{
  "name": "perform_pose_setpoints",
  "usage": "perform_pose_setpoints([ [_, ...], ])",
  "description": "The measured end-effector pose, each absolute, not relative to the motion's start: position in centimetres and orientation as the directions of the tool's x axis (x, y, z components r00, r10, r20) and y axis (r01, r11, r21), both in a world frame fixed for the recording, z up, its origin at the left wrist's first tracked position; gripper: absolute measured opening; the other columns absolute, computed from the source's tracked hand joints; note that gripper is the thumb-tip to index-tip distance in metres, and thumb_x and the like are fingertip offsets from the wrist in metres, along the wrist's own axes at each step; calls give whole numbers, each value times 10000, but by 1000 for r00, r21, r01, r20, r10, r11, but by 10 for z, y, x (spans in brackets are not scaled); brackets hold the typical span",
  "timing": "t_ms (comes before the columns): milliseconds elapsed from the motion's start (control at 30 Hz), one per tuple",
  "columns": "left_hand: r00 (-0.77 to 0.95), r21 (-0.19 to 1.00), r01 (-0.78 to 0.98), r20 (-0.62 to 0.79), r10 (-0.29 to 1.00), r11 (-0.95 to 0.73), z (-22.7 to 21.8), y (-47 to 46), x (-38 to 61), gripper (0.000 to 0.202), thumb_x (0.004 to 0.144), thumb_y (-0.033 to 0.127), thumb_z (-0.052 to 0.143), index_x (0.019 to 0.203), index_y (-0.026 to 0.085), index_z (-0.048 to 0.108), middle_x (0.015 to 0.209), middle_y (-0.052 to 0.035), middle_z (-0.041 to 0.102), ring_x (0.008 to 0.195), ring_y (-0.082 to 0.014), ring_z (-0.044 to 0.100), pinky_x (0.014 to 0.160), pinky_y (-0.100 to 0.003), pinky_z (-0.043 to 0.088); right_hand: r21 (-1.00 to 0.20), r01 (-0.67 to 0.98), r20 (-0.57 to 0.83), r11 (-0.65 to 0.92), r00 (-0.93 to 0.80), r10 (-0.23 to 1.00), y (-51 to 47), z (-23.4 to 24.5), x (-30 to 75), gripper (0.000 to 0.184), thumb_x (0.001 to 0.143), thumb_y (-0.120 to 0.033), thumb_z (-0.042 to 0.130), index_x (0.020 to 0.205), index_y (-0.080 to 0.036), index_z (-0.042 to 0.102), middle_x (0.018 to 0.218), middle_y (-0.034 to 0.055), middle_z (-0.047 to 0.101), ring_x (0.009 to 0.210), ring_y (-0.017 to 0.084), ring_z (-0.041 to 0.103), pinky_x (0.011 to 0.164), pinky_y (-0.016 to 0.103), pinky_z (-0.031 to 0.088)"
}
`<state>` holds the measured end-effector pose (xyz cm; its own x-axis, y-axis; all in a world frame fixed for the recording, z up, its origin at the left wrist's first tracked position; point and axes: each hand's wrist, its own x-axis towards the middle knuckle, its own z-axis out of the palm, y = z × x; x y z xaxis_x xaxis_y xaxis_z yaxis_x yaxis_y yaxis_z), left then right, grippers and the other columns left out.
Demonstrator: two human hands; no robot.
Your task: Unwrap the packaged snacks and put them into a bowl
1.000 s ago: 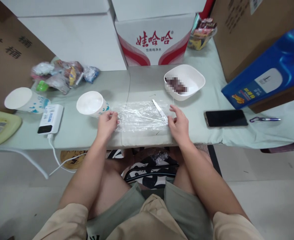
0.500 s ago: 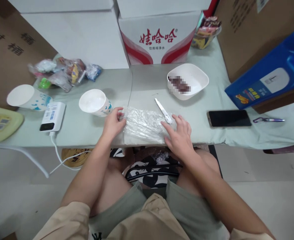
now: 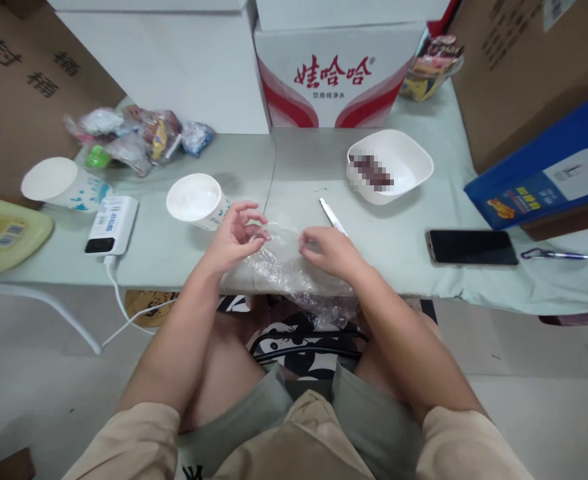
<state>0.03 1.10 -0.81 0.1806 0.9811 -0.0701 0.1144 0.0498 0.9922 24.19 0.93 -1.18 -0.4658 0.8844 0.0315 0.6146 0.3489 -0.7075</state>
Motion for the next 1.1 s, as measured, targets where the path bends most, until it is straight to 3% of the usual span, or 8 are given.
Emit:
perform_pose_setpoints([
  [167,200,961,-179,-173,965,209,-5,10,5,804,658,343,852,1367,289,477,1426,-129,569,1276,-294,604,991,-407,534,-945,325,-5,34,-117,993,3,-18,243,182,834,-363,649,797,-218,545,761,4,676,633,144,647,629,303,499],
  [267,344,900,-191,-312,886,392,-13,11,17,589,690,306,818,1219,183,589,1287,-156,674,1149,-278,682,971,-410,535,-993,115,-38,-39,14,999,5,-23,244,276,778,-376,721,926,-242,530,767,-29,653,647,135,647,645,301,520],
  [367,258,924,-91,-339,905,371,-20,15,28,304,768,212,714,1058,143,652,1090,-124,748,954,-208,733,863,-355,548,-994,-36,-104,-104,-11,995,9,-28,244,447,710,-408,795,1053,-264,549,824,-21,678,748,156,667,706,319,550],
  [567,265,986,-89,-111,958,139,-15,13,26,176,791,202,695,964,172,701,1068,-77,763,905,-170,733,834,-320,551,-963,-63,-244,-263,-217,945,3,-25,240,310,749,-451,768,812,-219,572,944,54,733,766,168,703,724,343,577],
  [667,310,965,-135,-173,935,224,-13,11,24,306,782,226,730,1082,196,678,1153,-78,744,994,-193,729,869,-332,567,-956,-128,-235,-264,-204,950,2,-23,238,327,745,-427,765,863,-232,531,916,24,742,676,149,703,666,320,578],
  [867,225,931,210,-344,912,300,-27,18,23,220,914,263,607,1103,157,643,648,5,670,526,-108,630,521,-213,492,-935,14,-352,-356,-191,917,5,-29,239,299,813,-305,680,1102,-238,641,768,22,729,647,189,721,606,319,585],
  [967,238,942,262,-275,932,211,-26,18,18,314,920,329,607,1192,173,609,562,39,627,440,-107,577,456,-208,465,-965,48,-262,-257,-174,949,4,-32,241,369,826,-277,645,1195,-266,643,957,48,752,598,158,686,563,317,566],
  [1100,306,976,63,-217,927,208,-16,13,10,399,856,376,666,1202,200,571,562,51,636,421,-117,582,437,-213,459,-992,-31,-118,-126,-179,977,3,-33,241,422,816,-276,638,1236,-321,647,1281,47,682,576,108,631,515,291,507],
])
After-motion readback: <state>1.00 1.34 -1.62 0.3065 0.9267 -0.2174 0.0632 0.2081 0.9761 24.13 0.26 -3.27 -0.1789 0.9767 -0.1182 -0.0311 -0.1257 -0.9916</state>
